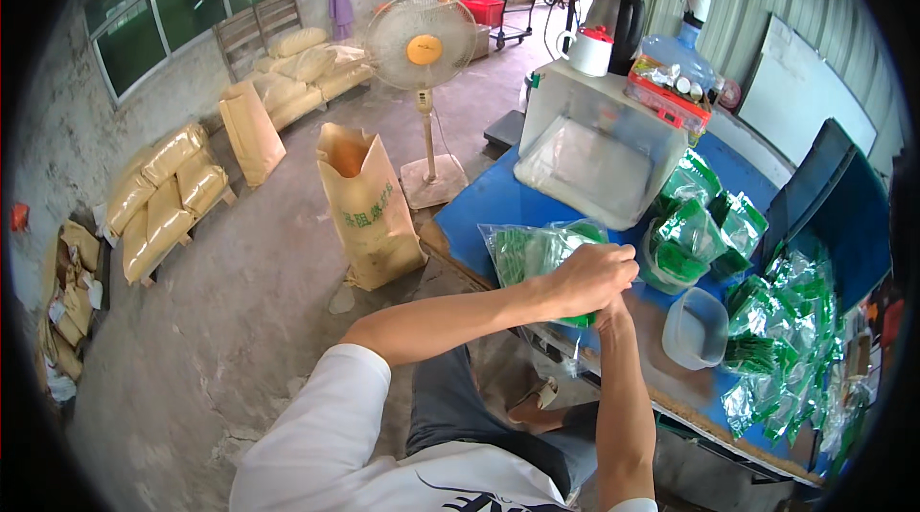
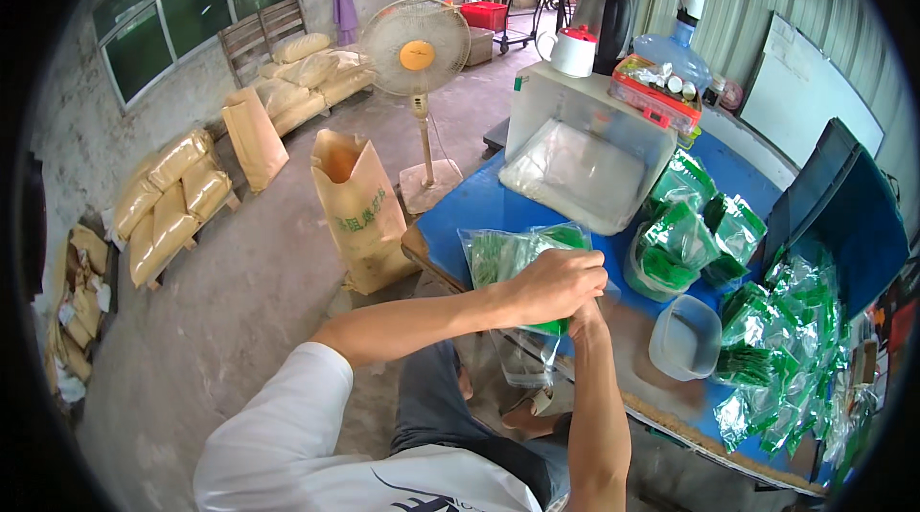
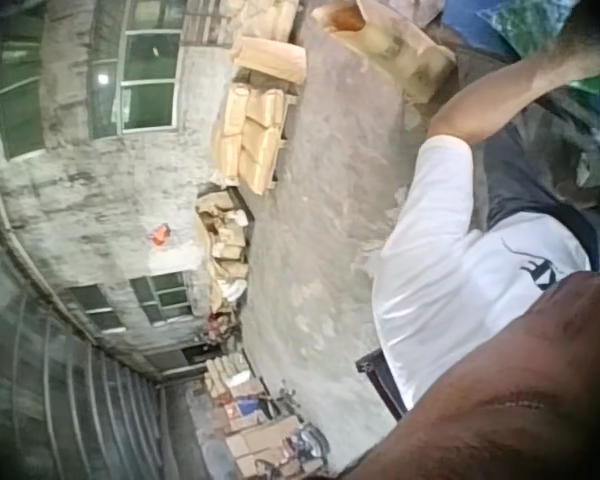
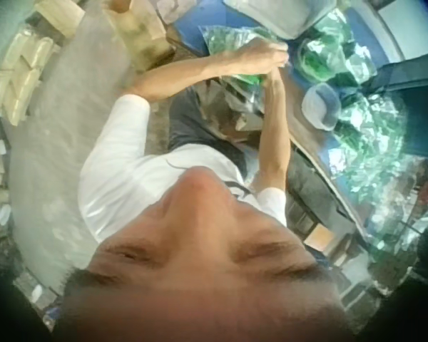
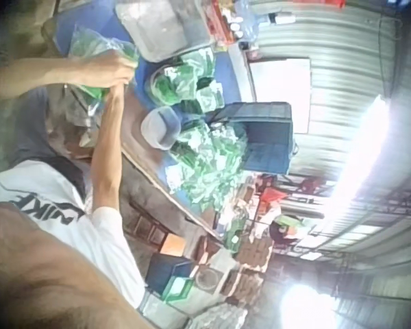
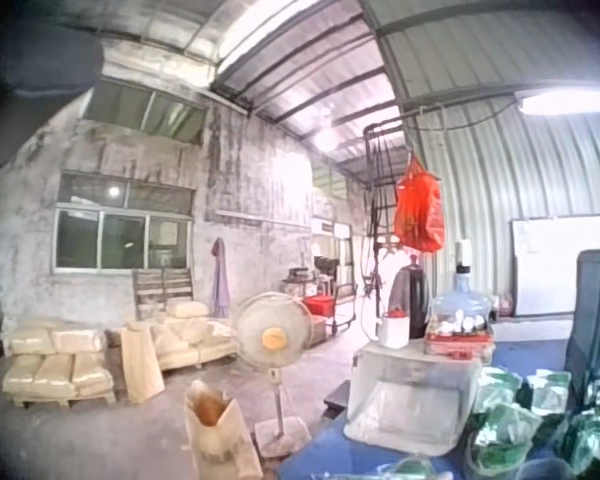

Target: The recorder organizes stacks of green plastic bags from a blue crate and packs them into larger clear plastic bags on a work table.

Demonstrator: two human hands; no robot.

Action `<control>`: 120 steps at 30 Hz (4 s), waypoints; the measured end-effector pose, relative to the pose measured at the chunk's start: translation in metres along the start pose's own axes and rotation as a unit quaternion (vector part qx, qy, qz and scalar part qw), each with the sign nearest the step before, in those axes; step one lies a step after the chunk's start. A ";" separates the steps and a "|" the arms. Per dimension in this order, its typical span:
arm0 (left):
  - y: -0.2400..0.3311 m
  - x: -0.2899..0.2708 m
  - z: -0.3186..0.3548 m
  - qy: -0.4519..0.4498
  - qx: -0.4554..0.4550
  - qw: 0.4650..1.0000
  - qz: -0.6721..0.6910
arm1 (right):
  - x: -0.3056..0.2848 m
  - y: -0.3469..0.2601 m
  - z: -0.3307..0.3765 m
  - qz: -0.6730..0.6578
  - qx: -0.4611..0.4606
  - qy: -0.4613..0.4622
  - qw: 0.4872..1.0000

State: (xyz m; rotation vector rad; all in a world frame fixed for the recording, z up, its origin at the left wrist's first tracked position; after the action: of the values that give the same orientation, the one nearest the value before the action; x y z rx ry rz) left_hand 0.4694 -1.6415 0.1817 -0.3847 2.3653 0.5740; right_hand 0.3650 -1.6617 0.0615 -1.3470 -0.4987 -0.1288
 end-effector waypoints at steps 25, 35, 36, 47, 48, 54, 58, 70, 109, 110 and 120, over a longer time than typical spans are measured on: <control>-0.179 0.001 0.060 -0.257 -0.505 0.736 0.370 | 0.020 -0.028 0.002 -0.375 -0.004 -0.009 0.927; -0.175 -0.041 0.097 -0.204 -0.518 0.755 0.346 | 0.001 -0.029 0.047 0.153 0.162 0.143 0.964; -0.178 -0.036 0.093 -0.171 -0.492 0.789 0.326 | -0.001 -0.023 0.037 0.157 0.164 0.138 0.964; -0.171 0.033 0.057 -0.249 -0.453 0.713 0.475 | -0.077 -0.002 -0.018 0.463 -0.130 0.346 0.806; -0.170 0.028 0.062 -0.254 -0.456 0.708 0.475 | -0.086 -0.002 -0.011 0.509 -0.148 0.296 0.795; -0.148 -0.022 0.124 -0.159 -0.497 0.702 0.484 | -0.012 0.035 0.055 0.777 -0.146 -0.180 0.585; -0.107 -0.024 0.106 -0.205 -0.428 0.769 0.429 | -0.009 0.044 0.046 0.567 -0.112 -0.036 0.815; -0.080 -0.030 0.114 -0.184 -0.417 0.782 0.426 | -0.003 0.026 0.059 0.171 -0.028 0.054 0.983; -0.074 0.051 0.052 -0.337 -0.037 0.925 -0.172 | -0.152 -0.135 0.268 0.646 -0.261 0.391 0.601; -0.076 0.045 0.049 -0.357 -0.046 0.918 -0.169 | -0.150 -0.127 0.266 0.627 -0.243 0.344 0.655; -0.097 0.001 0.066 -0.316 -0.119 0.933 -0.124 | -0.138 -0.057 0.199 0.732 -0.284 0.100 0.611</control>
State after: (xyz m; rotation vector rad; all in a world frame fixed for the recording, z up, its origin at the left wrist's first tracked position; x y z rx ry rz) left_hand 0.5440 -1.6927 0.1069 -0.5070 1.6079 0.7358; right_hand 0.1672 -1.5123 0.0826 -1.9466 1.0460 1.0038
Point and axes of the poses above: each hand's wrist, its own z-axis away from the middle knuckle, its own x-axis out of the palm, y = z × x, the point moved 3 cm from there along -z, towards the middle knuckle, and after that the axes turned 4 degrees about -x, right-handed, at the moved point
